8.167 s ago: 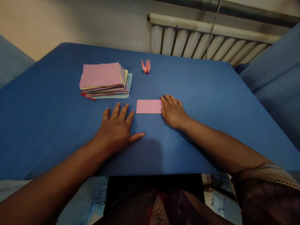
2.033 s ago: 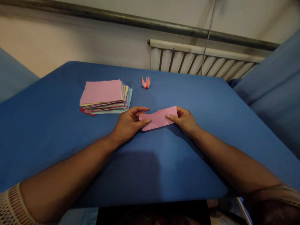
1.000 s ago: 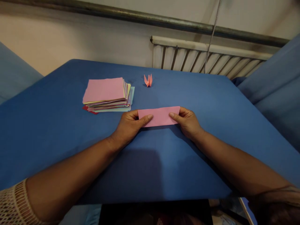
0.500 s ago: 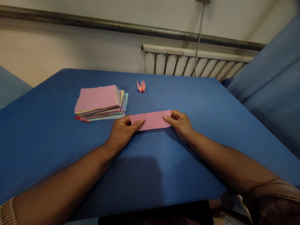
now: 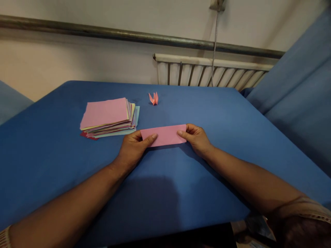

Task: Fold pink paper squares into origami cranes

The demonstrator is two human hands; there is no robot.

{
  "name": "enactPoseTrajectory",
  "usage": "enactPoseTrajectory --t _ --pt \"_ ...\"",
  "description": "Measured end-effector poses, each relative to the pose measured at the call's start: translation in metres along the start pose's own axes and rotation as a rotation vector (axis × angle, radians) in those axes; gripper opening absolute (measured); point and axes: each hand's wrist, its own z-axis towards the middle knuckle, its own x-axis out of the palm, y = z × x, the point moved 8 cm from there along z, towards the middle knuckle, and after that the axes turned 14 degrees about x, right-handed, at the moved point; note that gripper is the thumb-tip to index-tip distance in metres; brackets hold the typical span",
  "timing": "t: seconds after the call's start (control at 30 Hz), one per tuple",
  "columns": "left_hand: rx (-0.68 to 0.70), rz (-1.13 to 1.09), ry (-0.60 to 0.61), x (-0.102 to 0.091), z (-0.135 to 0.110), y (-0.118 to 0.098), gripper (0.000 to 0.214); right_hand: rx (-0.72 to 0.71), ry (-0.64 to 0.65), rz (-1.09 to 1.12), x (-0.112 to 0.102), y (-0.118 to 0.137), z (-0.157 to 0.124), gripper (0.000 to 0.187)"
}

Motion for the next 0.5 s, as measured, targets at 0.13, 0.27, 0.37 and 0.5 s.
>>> enactPoseTrajectory --t 0.13,0.27,0.37,0.5 --pt "0.000 -0.015 0.004 0.0008 0.0007 0.0015 0.033 -0.010 -0.002 -0.032 -0.0008 0.0001 0.0000 0.028" --pt "-0.007 -0.044 0.009 0.0020 0.0003 0.0020 0.030 -0.026 -0.007 -0.054 -0.0016 0.0005 -0.0001 0.029" --pt "-0.008 -0.050 0.007 0.0019 0.0003 0.0019 0.030 -0.021 -0.014 -0.059 -0.0018 0.0002 0.0001 0.030" --pt "-0.001 -0.047 0.023 0.0022 0.0005 0.0034 0.032 -0.009 -0.033 -0.080 -0.0023 0.0001 -0.0006 0.032"
